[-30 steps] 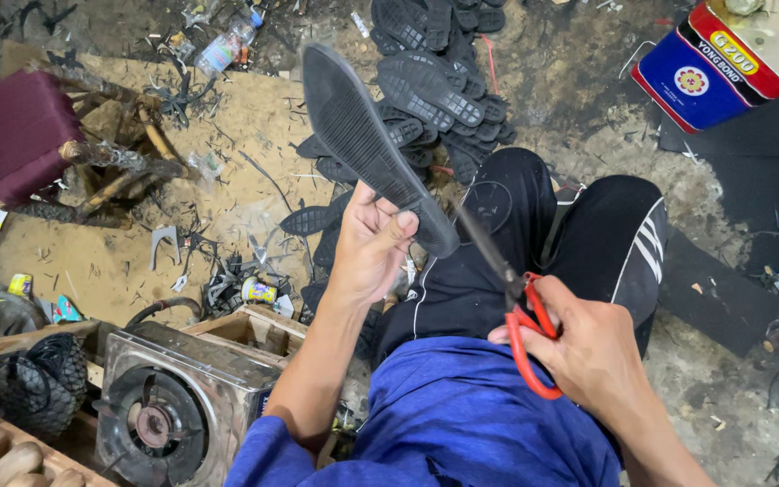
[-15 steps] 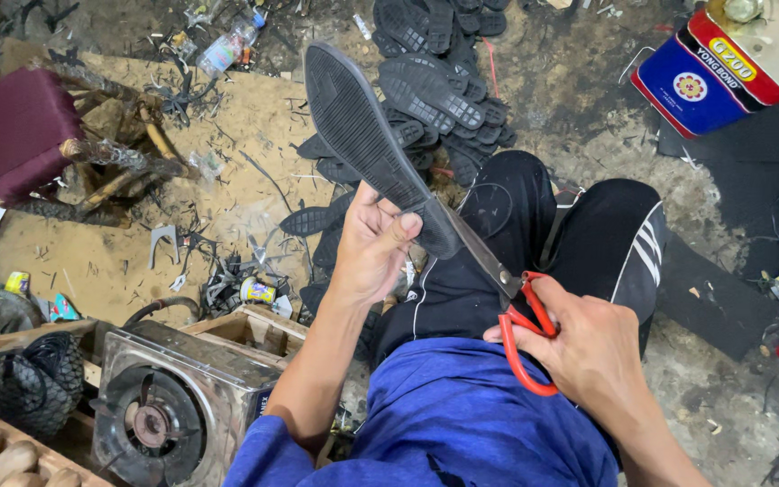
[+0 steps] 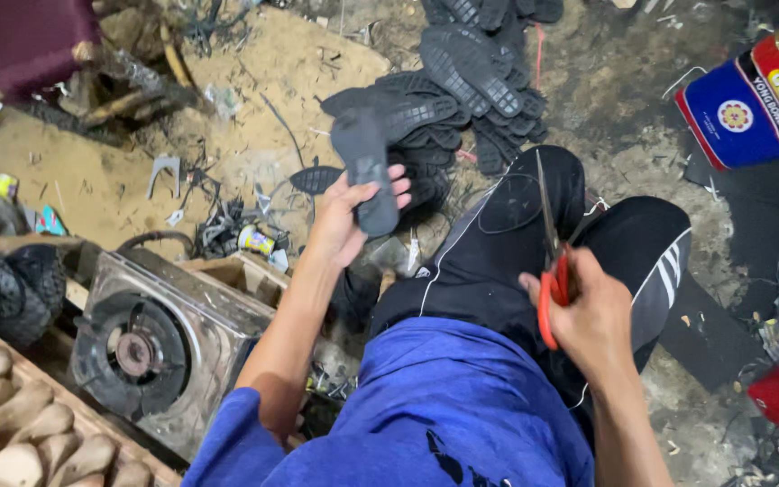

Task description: The person sits on the floor and uses red-handled scissors to trim the edges of black shoe soles. They repeatedly pick up soles from a pile, cut along the perimeter, and place the trimmed soles back down.

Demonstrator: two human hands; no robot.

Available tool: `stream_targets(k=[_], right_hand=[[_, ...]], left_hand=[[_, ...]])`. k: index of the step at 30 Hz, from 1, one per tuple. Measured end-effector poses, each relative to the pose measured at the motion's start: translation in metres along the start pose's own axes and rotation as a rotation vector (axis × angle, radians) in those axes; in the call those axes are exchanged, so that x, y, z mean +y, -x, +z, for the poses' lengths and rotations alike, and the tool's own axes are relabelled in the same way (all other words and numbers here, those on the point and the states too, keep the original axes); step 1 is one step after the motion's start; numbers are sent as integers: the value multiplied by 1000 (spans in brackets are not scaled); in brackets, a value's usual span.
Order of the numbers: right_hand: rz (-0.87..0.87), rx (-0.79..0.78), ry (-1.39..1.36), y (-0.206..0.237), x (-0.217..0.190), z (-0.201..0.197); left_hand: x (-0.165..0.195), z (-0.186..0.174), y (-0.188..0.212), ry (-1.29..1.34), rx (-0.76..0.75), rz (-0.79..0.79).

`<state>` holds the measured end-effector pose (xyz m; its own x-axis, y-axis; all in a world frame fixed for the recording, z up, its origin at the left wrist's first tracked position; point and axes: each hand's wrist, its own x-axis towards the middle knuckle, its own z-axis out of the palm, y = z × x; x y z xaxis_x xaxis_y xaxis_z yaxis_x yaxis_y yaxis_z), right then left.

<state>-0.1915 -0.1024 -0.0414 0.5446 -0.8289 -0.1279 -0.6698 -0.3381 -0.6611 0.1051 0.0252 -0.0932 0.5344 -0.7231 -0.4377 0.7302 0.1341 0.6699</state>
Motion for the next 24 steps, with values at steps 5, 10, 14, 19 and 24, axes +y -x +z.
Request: stream_targets(k=[5, 10, 14, 19, 24], right_hand=[[-193, -23, 91, -49, 32, 59], [-204, 62, 97, -69, 56, 86], [-244, 252, -224, -102, 78, 55], [-302, 550, -99, -135, 121, -33], [-70, 387, -588, -88, 119, -38]], left_hand=[[-43, -81, 4, -166, 357, -28], [-92, -133, 37, -55, 634, -106], [-122, -150, 55, -576, 821, -140], [-131, -137, 19, -826, 713, -54], [-116, -111, -65, -436, 524, -202]])
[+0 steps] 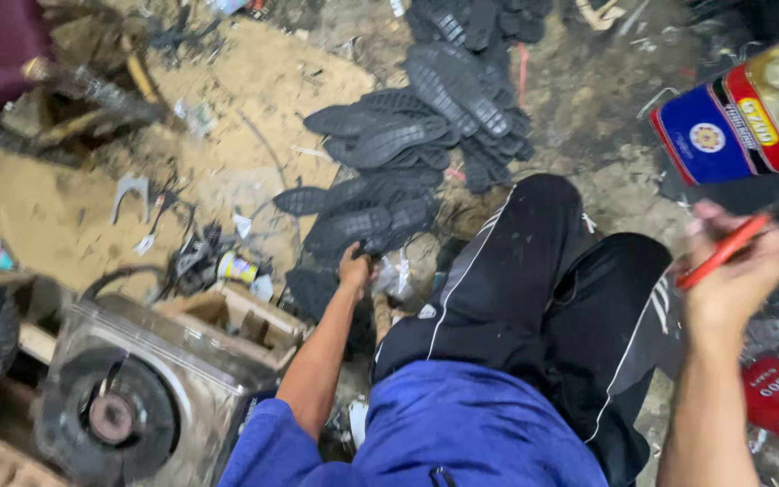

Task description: The person sits on the floor and uses red-handled scissors to trim the edges of black shoe soles. They repeatedly pick up soles from a pile, cut along the perimeter, and place the trimmed soles back down.

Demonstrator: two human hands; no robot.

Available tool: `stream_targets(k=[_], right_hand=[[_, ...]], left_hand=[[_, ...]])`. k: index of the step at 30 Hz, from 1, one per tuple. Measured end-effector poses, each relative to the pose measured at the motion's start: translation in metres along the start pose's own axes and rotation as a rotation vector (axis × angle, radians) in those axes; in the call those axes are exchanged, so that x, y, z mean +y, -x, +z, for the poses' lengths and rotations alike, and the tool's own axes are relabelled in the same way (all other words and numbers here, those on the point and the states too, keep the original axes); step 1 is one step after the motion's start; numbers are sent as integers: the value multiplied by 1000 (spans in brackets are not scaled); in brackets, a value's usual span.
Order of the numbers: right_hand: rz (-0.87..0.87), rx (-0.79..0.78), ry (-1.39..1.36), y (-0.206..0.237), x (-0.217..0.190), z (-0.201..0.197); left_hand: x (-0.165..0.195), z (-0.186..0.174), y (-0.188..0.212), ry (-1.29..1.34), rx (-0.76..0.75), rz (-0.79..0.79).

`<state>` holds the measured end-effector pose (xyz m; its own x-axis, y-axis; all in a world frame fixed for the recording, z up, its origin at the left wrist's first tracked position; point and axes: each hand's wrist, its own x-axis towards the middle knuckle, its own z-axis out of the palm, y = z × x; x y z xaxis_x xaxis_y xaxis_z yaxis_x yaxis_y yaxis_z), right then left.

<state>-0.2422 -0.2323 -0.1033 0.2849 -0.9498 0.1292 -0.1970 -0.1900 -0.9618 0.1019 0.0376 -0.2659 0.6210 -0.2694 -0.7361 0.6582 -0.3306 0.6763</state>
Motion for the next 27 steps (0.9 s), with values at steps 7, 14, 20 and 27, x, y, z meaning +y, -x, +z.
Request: stream_targets(k=[7, 14, 20, 27], right_hand=[[346, 40, -20, 102, -18, 43], [497, 62, -64, 135, -20, 52], [501, 28, -114, 127, -24, 57], [562, -72, -120, 121, -33, 72]], left_hand=[[43, 51, -52, -566, 57, -12], [28, 51, -58, -838, 284, 154], [7, 29, -32, -868, 327, 285], [6, 31, -36, -494, 119, 199]])
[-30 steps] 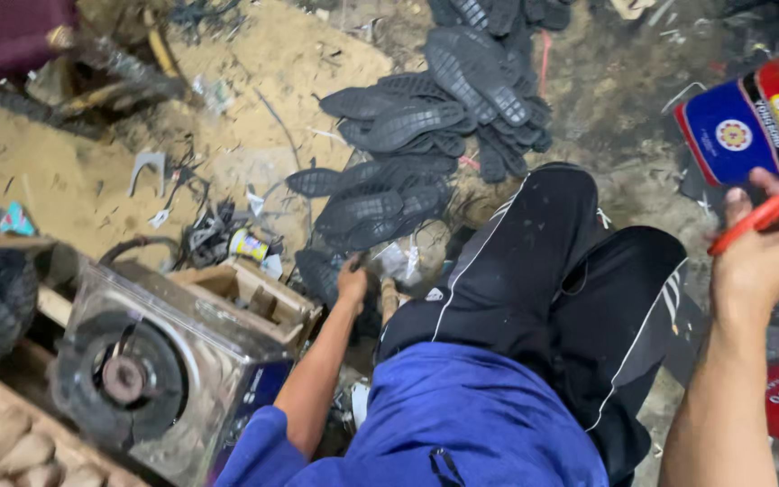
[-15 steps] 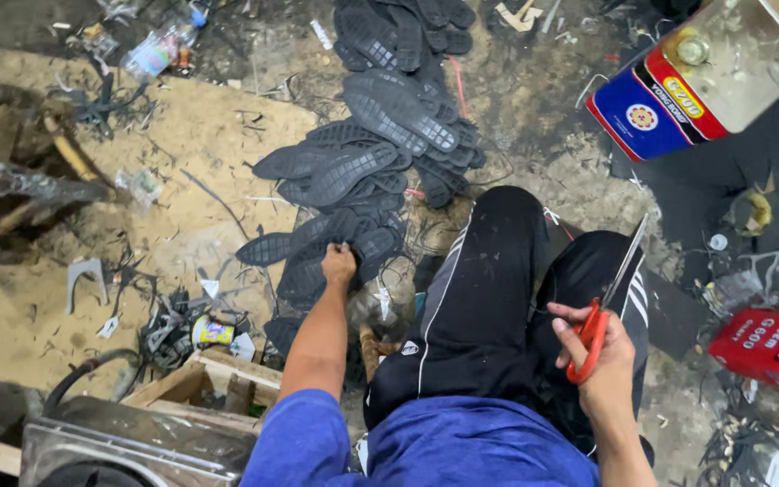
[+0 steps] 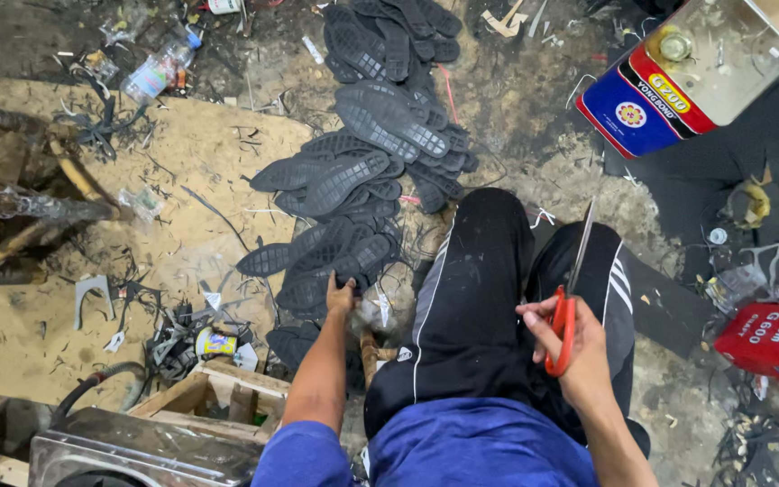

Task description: The person sits on the floor and uses red-handled scissors to trim the edges of black shoe soles. They repeatedly pick up soles from a pile, cut along the perimeter, and place the trimmed soles back down.

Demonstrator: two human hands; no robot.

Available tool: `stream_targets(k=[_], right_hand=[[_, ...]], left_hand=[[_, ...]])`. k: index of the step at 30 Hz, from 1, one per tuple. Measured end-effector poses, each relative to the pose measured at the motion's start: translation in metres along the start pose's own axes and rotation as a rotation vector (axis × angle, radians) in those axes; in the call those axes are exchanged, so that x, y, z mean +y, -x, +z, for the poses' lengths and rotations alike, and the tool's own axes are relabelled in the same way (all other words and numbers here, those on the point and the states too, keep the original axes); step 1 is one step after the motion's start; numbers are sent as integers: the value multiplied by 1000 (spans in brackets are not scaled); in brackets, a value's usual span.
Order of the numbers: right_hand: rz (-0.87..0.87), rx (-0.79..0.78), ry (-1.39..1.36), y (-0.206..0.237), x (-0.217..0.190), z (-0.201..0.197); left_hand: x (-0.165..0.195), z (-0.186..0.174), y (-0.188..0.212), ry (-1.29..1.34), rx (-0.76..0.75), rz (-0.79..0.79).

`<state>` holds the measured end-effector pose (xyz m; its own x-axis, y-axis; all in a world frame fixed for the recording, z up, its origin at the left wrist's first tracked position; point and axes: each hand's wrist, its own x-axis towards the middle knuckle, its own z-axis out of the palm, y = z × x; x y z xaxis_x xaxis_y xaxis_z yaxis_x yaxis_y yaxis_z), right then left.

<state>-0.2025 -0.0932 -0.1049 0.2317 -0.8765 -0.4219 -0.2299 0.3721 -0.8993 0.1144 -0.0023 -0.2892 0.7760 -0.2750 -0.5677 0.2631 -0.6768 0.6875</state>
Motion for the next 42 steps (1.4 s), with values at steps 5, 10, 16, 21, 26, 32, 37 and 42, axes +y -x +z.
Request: stream_targets(k=[5, 10, 16, 21, 26, 32, 37, 42], right_hand=[[43, -12, 44, 3, -2, 8], [65, -49, 43, 4, 3, 18], [86, -174, 97, 13, 4, 23], [104, -308, 174, 14, -11, 24], [37, -384, 522, 23, -45, -1], [-106, -325, 827, 46, -85, -22], [-121, -296, 894, 58, -100, -22], [-200, -349, 877, 57, -104, -21]], left_hand=[[-6, 13, -13, -307, 231, -55], [-15, 9, -5, -326, 450, -164], [2, -14, 34, 450, 94, 71], [67, -46, 98, 813, -616, 67], [138, -59, 140, 943, -818, 272], [189, -60, 166, 917, -808, 578], [202, -65, 185, 869, -780, 656], [198, -61, 196, 846, -771, 687]])
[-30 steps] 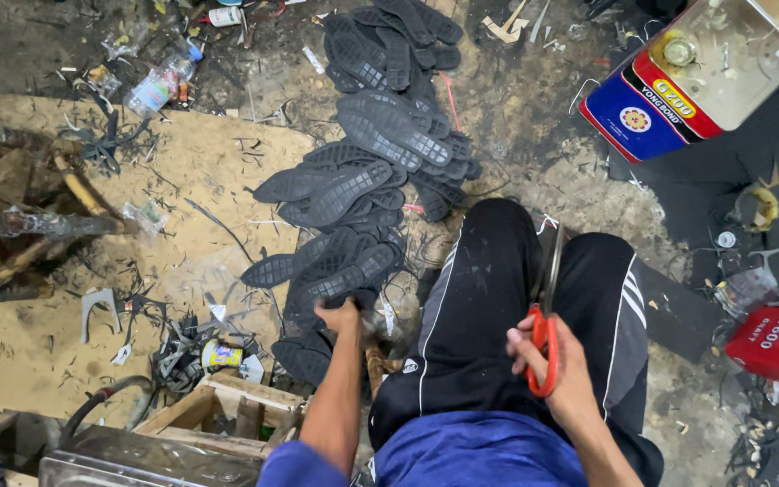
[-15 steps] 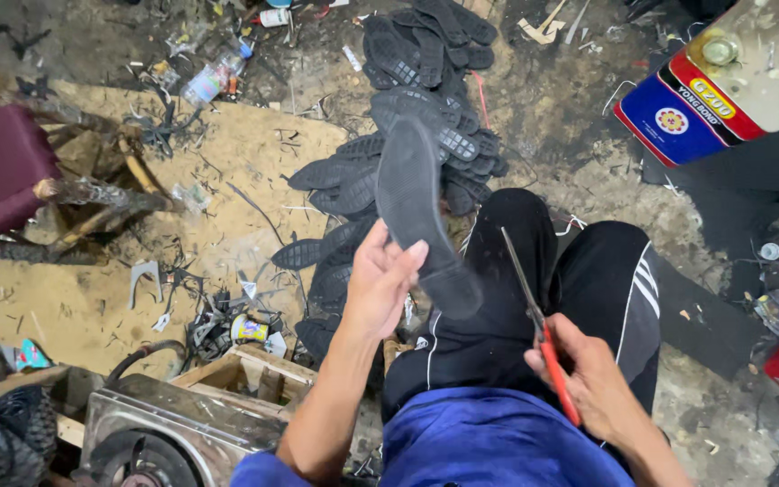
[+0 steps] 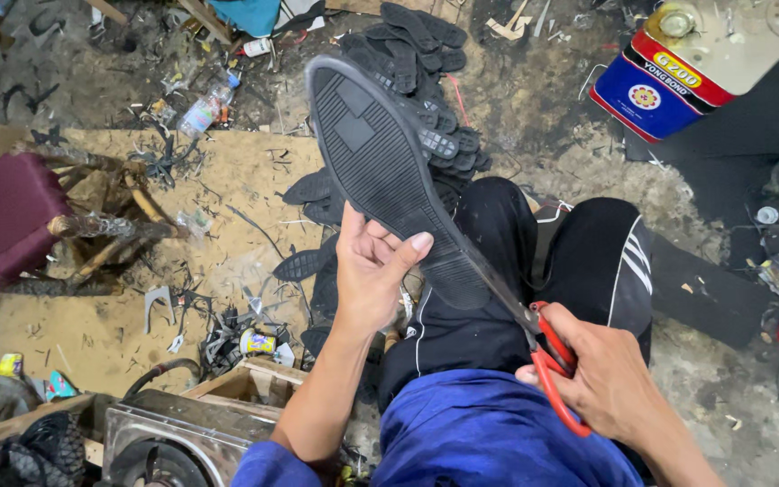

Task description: The person sits on the floor and uses red-handled scissors to trim the edges of black shoe soles. They repeatedly pick up soles from a pile, cut along the perimeter, and place the trimmed soles back down.

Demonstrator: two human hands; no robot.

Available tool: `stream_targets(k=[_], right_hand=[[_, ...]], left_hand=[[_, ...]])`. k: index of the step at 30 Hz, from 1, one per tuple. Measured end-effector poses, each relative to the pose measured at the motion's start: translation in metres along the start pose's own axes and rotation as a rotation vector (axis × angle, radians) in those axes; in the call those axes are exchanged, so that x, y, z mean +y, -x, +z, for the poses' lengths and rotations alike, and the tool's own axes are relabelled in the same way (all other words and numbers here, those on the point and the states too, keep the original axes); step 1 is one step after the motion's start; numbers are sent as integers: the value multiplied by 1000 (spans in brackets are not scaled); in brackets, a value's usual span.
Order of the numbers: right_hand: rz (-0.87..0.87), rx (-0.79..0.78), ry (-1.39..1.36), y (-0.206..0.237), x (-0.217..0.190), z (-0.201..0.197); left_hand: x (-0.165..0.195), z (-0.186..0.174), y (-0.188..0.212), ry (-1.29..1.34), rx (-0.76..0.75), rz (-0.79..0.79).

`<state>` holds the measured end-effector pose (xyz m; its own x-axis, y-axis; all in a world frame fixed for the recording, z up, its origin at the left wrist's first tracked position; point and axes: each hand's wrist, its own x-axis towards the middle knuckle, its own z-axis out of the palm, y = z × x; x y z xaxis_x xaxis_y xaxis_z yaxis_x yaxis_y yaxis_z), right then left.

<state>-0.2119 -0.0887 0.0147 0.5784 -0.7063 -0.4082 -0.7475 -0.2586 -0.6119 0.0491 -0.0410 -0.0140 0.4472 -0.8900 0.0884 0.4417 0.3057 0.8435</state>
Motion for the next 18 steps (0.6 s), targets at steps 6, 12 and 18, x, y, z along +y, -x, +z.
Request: stream_targets(k=[6, 12, 18], right_hand=[[-109, 65, 7, 3, 0, 1], [-57, 0, -124, 2, 1, -1], [-55, -16, -207, 4, 0, 1]], left_hand=[[6, -1, 5, 11, -17, 0], [9, 1, 3, 73, -4, -40], [8, 1, 7, 67, -34, -58]])
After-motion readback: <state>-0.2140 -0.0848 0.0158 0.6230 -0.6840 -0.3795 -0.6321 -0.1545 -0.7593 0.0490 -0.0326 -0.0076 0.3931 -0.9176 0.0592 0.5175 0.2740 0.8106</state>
